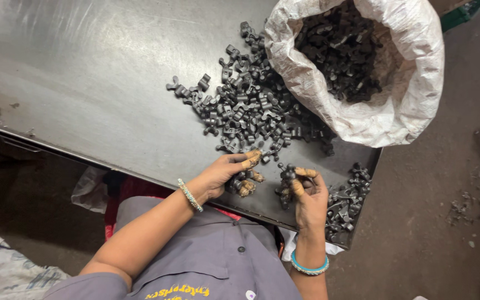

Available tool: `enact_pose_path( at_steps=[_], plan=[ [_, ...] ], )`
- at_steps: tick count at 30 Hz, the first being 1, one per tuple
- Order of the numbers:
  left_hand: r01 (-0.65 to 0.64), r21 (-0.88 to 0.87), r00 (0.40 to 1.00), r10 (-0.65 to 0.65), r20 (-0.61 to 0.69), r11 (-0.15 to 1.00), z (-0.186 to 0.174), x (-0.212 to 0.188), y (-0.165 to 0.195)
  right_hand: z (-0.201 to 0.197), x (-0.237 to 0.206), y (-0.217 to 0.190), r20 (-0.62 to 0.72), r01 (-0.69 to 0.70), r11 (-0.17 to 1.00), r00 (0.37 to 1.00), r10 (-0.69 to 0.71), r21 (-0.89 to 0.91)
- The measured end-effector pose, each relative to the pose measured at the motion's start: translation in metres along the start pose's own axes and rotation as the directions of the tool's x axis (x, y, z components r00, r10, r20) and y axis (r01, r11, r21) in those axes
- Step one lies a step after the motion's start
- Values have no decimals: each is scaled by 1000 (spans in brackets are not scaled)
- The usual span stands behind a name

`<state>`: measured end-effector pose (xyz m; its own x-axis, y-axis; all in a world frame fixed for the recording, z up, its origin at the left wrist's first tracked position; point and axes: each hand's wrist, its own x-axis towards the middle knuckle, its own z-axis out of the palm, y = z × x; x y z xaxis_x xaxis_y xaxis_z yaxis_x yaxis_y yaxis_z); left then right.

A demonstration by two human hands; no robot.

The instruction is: The person repeatedly picks up small dark metal parts from a metal table, inspects them by hand, and places them into a white sack. The process is continuous and repetitive, with the person handling the parts one at a time or in small handfuls.

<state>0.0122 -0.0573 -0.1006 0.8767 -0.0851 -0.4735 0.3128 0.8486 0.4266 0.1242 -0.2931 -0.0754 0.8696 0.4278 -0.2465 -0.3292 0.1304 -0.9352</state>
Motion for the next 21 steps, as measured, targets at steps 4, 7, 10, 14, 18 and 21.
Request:
enact_pose_path(
  at_steps=[4,7,10,14,18,21],
  plan=[
    [17,-38,1000,-18,-11,999,-3,5,-9,22,0,-4,64,-73,996,996,70,58],
    [69,-148,998,-69,1,987,-4,5,-16,47,2,-7,182,-96,995,979,88,36],
    [55,-216,998,-57,-3,975,-9,2,-12,73,16,-16,212,284,798,957,-200,-531],
    [-59,-226,995,76,66,972,-27,-11,14,98,19,-19,261,315,143,917,-302,-938],
    [-133,-249,990,142,17,959,-35,-23,37,98,13,-6,330,393,125,876,-352,-911],
    [-174,-198,983,159,-89,965,-33,-26,42,77,12,5,253,355,322,914,-317,-878]
  ],
)
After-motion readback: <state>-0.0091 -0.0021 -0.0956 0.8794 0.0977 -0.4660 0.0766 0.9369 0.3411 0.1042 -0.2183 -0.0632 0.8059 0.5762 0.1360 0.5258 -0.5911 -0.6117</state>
